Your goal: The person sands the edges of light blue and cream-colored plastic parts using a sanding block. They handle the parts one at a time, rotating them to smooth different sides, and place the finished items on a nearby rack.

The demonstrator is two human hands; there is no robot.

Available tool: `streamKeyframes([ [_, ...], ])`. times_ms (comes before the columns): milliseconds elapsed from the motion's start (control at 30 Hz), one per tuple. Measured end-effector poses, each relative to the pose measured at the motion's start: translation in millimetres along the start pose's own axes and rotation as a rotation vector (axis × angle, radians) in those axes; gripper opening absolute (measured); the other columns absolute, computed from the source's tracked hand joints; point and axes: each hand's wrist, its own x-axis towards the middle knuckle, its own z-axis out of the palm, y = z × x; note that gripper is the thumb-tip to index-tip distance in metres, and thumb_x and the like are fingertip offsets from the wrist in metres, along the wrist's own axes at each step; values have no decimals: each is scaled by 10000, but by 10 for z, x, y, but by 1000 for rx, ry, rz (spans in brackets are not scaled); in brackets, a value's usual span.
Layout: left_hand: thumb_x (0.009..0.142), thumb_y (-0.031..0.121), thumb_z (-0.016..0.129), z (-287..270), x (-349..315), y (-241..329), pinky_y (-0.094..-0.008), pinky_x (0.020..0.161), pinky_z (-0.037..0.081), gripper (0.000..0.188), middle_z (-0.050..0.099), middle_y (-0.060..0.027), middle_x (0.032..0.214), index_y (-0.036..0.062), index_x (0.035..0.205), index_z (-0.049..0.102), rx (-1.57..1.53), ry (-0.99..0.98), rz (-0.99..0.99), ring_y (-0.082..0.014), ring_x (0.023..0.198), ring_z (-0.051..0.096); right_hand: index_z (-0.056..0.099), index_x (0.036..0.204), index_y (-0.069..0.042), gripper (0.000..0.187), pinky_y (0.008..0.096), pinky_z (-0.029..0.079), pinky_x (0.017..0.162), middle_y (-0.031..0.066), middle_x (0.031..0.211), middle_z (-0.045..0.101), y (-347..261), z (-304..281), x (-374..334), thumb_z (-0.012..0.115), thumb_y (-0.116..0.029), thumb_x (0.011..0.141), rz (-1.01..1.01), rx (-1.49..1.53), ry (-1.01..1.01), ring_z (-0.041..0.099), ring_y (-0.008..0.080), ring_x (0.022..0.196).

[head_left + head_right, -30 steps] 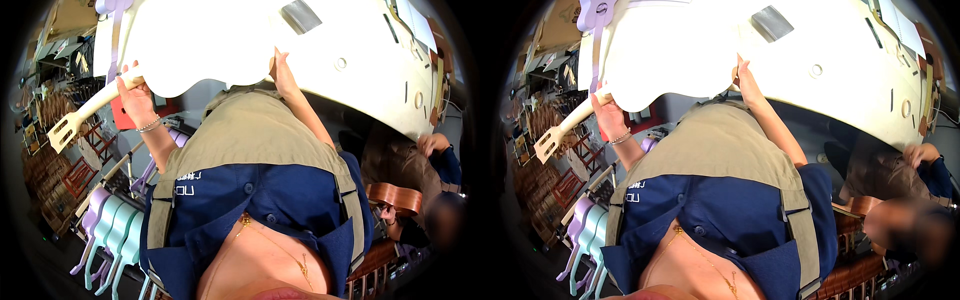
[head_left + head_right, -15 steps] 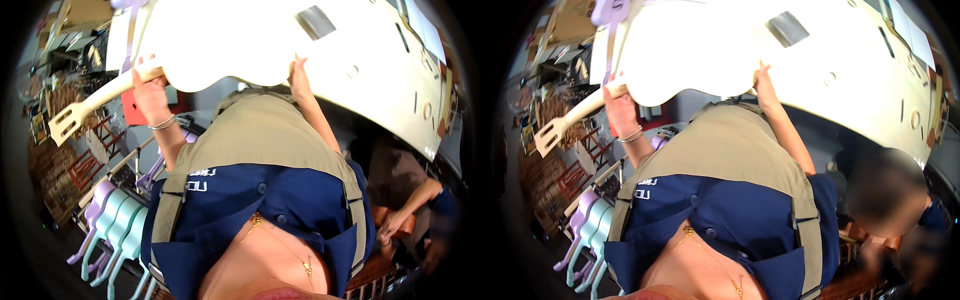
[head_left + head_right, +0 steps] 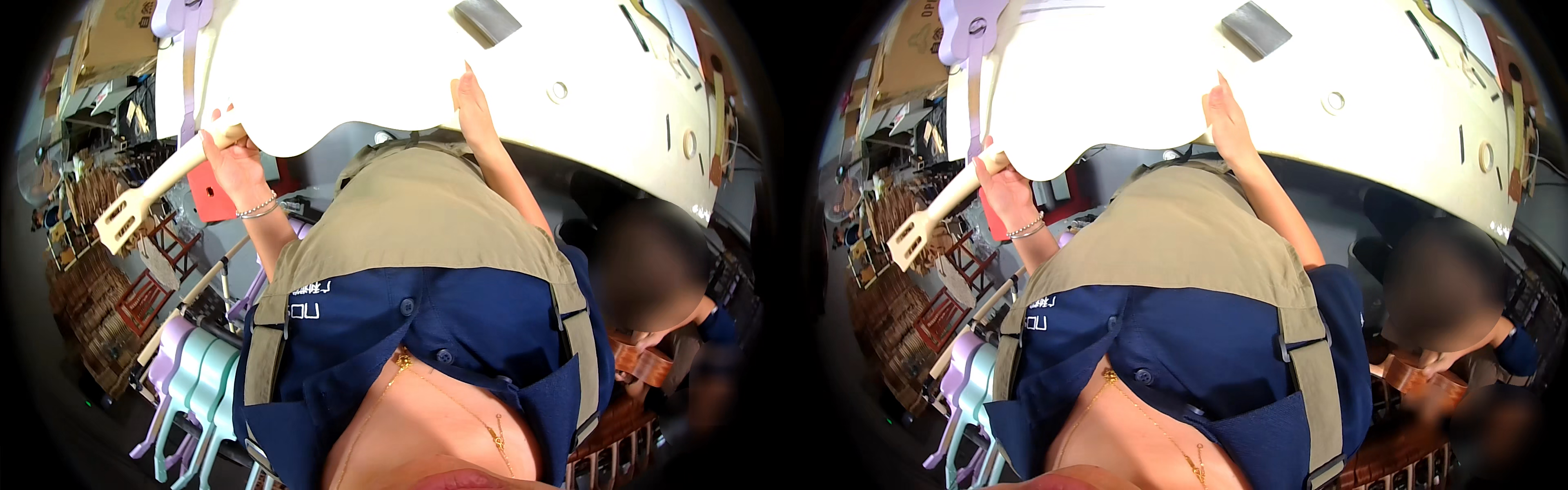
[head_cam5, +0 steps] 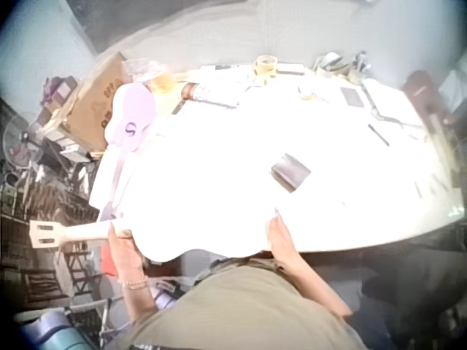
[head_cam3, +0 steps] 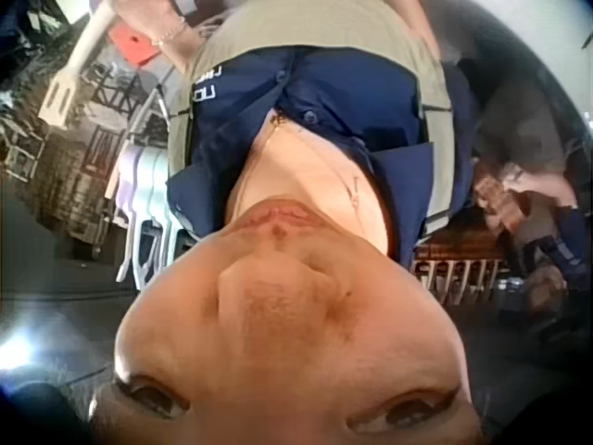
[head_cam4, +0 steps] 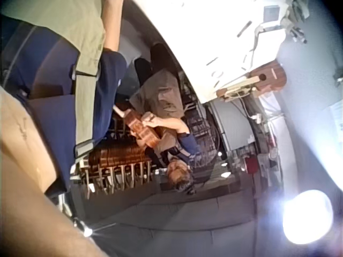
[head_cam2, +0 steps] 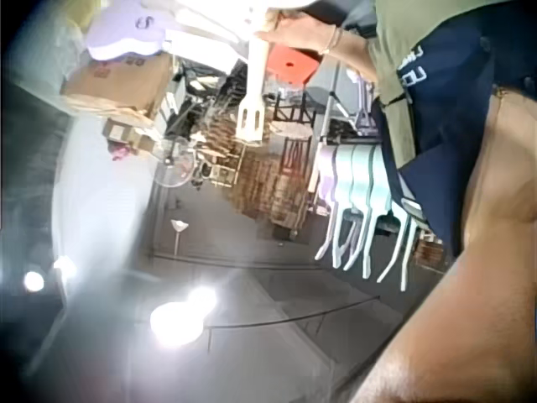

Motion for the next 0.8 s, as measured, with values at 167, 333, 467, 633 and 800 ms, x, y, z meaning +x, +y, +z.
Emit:
streamKeyframes([
  [167, 924, 451, 380, -161, -10, -165, -307, 835, 490, 566, 539, -136, 1175, 27, 1299, 376, -5, 60, -60, -206, 1006, 566, 330, 1348, 13, 576, 262, 390, 844, 68, 995, 571, 241, 48, 109, 379, -402, 952, -39, -39, 39, 512, 135, 905],
  [333, 921, 442, 374, -393, -36, -292, -316, 832, 474, 563, 532, -106, 1199, 40, 1314, 372, 9, 69, -58, -211, 1022, 557, 347, 1328, 31, 576, 306, 354, 969, 155, 1283, 459, 227, 128, 144, 489, -335, 907, 94, -121, -60, 452, 208, 1164],
  [467, 908, 453, 394, -540, -49, -416, -310, 812, 474, 574, 529, -92, 1213, 56, 1321, 369, 23, 91, -51, -209, 1022, 554, 359, 1293, 48, 843, 337, 406, 919, 195, 1232, 489, 142, 278, 172, 688, -459, 706, 42, -453, -3, 502, 269, 1111],
  [633, 886, 472, 431, -654, -72, -485, -311, 807, 476, 599, 534, -88, 1213, 68, 1324, 368, 27, 69, -41, -209, 1021, 555, 272, 1315, 72, 1079, 354, 440, 877, 219, 1127, 546, 69, 393, 205, 723, -596, 598, 83, -692, 41, 538, 304, 1065],
  [800, 880, 472, 451, -697, -54, -513, -317, 814, 480, 604, 541, -93, 1209, 71, 1323, 369, 11, 51, -43, -210, 1028, 558, 332, 1281, 57, 957, 357, 484, 786, 178, 1086, 572, 38, 404, 300, 660, -607, 675, 246, -728, 91, 580, 294, 987],
])
